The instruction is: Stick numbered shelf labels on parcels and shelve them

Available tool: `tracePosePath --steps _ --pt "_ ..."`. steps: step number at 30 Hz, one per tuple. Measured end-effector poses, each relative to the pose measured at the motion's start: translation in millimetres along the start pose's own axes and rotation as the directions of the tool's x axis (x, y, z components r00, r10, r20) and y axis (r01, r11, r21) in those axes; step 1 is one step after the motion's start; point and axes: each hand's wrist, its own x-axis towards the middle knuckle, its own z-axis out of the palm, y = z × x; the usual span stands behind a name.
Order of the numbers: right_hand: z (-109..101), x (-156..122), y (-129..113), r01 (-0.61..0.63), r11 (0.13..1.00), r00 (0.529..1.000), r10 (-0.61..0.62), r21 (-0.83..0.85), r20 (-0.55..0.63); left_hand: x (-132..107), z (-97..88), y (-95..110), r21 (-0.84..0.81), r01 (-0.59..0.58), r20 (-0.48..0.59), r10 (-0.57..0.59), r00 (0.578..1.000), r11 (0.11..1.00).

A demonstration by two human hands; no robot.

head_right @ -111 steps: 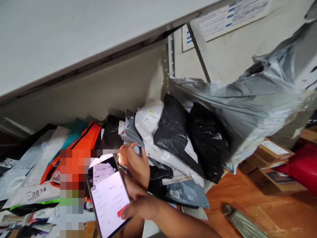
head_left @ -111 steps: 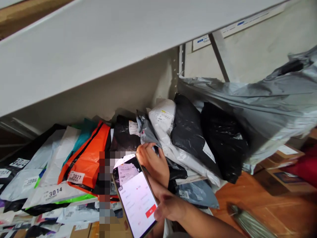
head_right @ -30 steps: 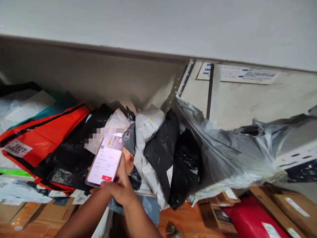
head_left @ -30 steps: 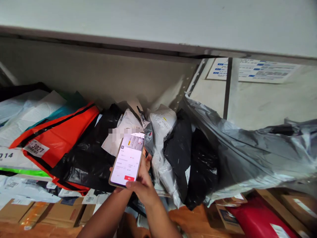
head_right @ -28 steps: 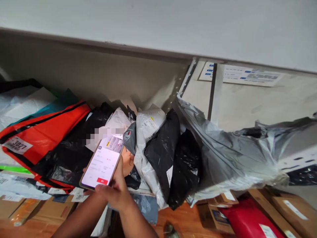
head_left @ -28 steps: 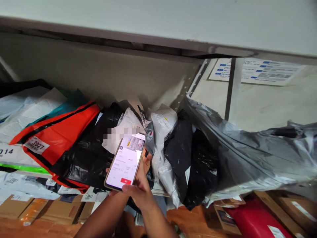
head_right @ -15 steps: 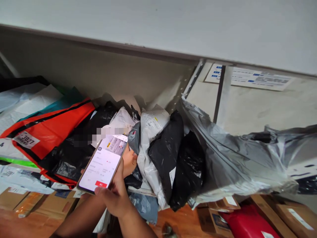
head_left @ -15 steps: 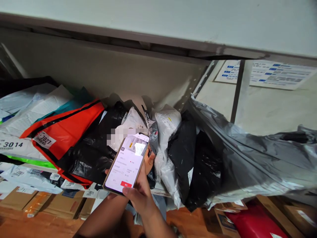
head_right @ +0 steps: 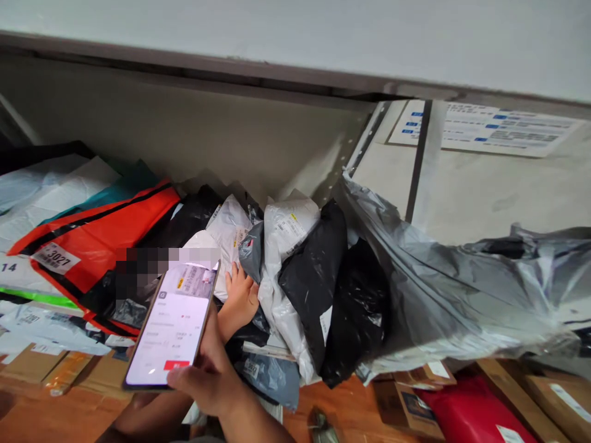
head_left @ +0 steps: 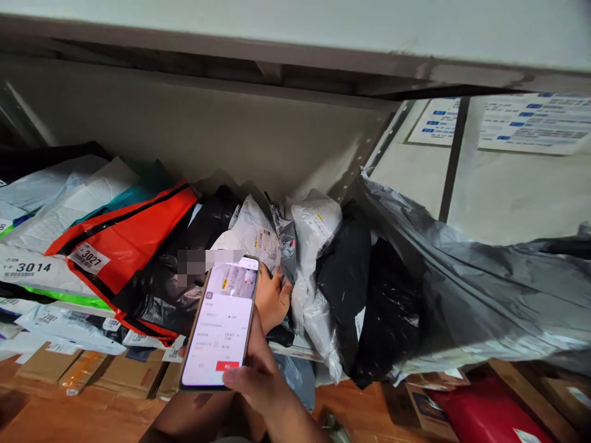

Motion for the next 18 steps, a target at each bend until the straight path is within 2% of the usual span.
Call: tracePosePath --steps 4,13,18 --pt "5.6 -0.4 0.5 -0.001 1.000 1.000 0.001 -0.003 0.016 -0.1 7.7 -3.1 0.041 0.010 0.080 -0.014 0.997 0.999" --pt "1.3 1.3 3.6 -0.036 0.999 0.999 0.036 0.007 0.028 1.9 7.0 -2.0 0.019 -0.008 0.101 0.006 0.995 1.000" --pt "1.1 2.0 0.8 -0.069 0.998 0.998 0.068 -0.009 -0.015 2.3 6.7 -0.7 0.030 0.007 0.108 -0.010 0.994 1.000"
